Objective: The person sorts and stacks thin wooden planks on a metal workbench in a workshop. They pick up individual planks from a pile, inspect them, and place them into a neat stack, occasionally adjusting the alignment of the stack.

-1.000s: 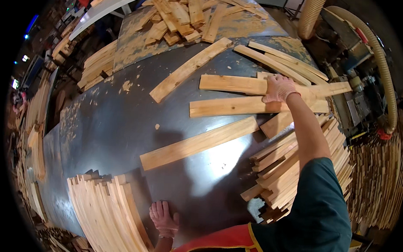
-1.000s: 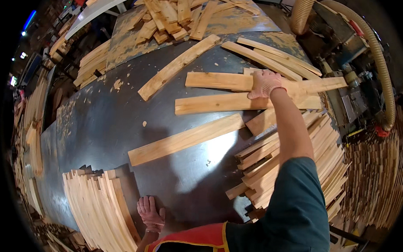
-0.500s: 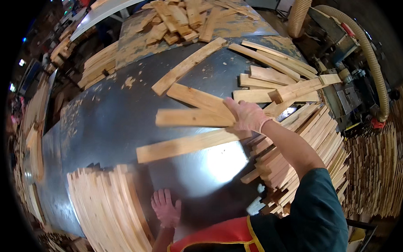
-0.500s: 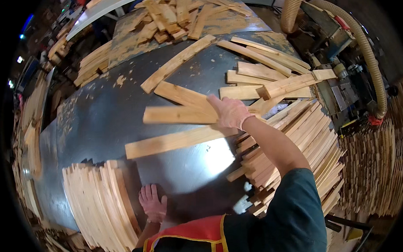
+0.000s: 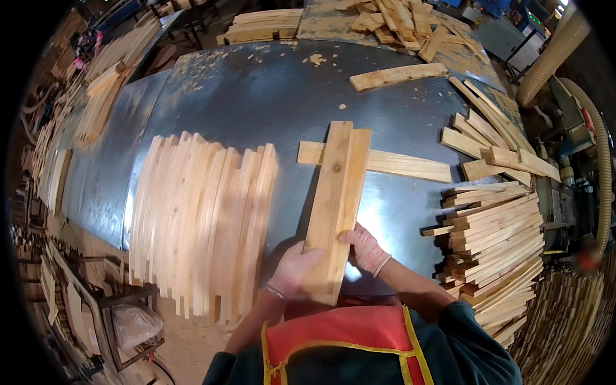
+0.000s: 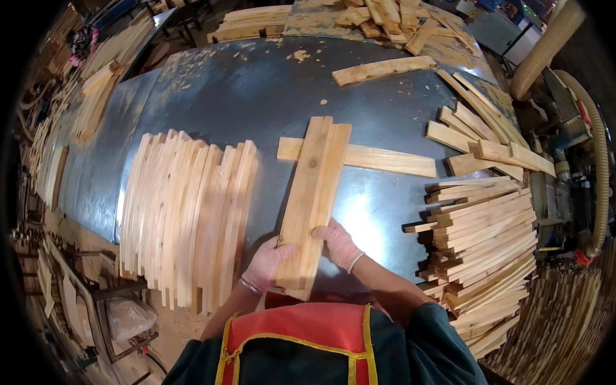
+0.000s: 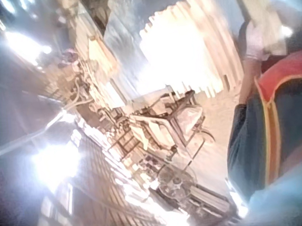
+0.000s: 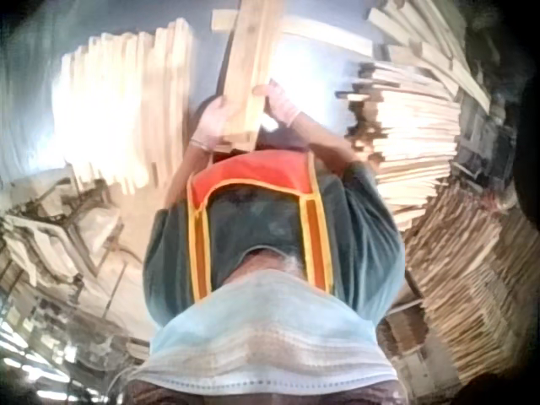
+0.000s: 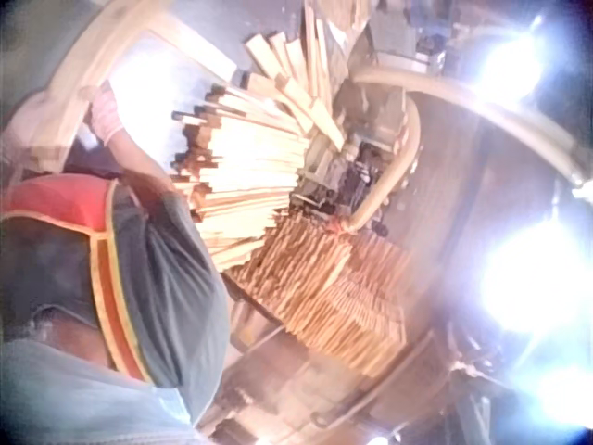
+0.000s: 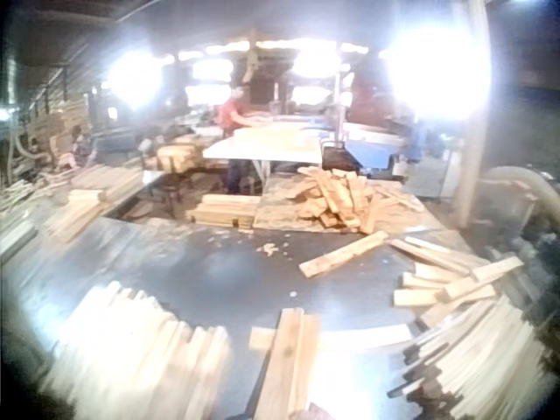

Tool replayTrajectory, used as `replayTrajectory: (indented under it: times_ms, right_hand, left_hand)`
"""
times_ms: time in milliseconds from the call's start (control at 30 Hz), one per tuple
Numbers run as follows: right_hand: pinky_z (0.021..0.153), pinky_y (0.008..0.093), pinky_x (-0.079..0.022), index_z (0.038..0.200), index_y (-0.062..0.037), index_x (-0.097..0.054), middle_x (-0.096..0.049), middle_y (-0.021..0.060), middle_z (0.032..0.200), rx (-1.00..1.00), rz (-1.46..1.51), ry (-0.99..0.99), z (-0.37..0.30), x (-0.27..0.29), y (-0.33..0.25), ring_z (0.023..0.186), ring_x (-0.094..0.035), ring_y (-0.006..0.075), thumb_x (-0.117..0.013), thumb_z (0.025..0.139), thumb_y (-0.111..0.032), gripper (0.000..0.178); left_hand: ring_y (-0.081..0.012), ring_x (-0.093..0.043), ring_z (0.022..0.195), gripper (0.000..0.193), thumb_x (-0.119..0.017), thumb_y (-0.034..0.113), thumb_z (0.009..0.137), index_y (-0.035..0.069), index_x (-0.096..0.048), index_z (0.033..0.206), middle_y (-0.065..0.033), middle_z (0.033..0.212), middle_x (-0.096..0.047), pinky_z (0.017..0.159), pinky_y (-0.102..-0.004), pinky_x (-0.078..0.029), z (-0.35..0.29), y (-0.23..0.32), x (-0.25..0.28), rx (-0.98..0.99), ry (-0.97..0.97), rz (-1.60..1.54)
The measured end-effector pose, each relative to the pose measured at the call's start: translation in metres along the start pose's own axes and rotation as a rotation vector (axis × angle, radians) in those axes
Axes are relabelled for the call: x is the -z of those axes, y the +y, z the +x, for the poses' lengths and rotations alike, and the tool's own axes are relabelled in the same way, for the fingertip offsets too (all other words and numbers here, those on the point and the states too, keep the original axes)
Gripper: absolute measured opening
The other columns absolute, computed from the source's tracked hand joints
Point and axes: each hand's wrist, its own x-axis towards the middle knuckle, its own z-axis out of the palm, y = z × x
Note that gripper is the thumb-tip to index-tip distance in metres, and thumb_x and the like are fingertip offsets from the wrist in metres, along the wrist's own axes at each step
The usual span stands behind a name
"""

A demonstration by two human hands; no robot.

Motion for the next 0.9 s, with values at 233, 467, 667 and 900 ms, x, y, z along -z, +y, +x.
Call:
replayTrajectory:
  times_ms: [233, 467, 667, 900]
  right_hand:
    - [0.095, 0.0379, -0.057, 0.137, -0.0051, -0.065, -0.075, 0.016, 0.113, -0.059, -1.054, -0.042, 0.022, -0.02, 0.08, 0.104, -0.072, 0.026, -0.071, 0.097, -0.03, 0.048]
    - [0.101, 0.0462, -0.053, 0.127, -0.0026, -0.065, -0.072, 0.0259, 0.123, -0.166, -1.438, -0.436, 0.064, -0.085, 0.054, 0.121, -0.067, 0.0423, -0.064, 0.095, -0.035, 0.046]
    - [0.084, 0.0426, -0.052, 0.113, -0.0032, -0.063, -0.068, 0.0164, 0.097, 0.485, -0.925, 0.201, 0.043, 0.086, -0.104, 0.095, -0.066, 0.03, -0.066, 0.093, -0.028, 0.032]
    - [0.057, 0.0376, -0.046, 0.104, -0.0122, -0.058, -0.053, 0.0058, 0.077, 0.716, 0.36, 0.795, -0.017, 0.318, -0.292, 0.065, -0.052, 0.0209, -0.073, 0.095, -0.023, 0.02]
  left_hand:
    - [-0.0345, -0.067, 0.113, 0.028, -0.071, 0.024, 0.092, 0.011, -0.071, 0.116, -0.0091, 0.119, -0.072, 0.094, -0.0482, -0.053, -0.099, -0.046, 0.039, -0.224, 0.712, 1.097]
    - [-0.042, -0.049, 0.142, 0.062, -0.067, 0.043, 0.094, 0.01, -0.058, 0.146, -0.0161, 0.147, -0.057, 0.119, -0.0595, -0.037, -0.073, -0.073, 0.065, -0.478, 0.955, 1.769]
    - [-0.0412, -0.037, 0.151, 0.088, -0.077, 0.04, 0.084, 0.009, -0.043, 0.158, -0.0174, 0.16, -0.044, 0.125, -0.0544, -0.031, -0.024, -0.04, 0.041, -0.434, 0.798, 1.833]
    - [-0.042, -0.032, 0.154, 0.103, -0.082, 0.041, 0.079, 0.006, -0.035, 0.163, -0.0191, 0.166, -0.038, 0.127, -0.0535, -0.027, 0.152, 0.061, -0.049, -0.451, 0.443, 1.943]
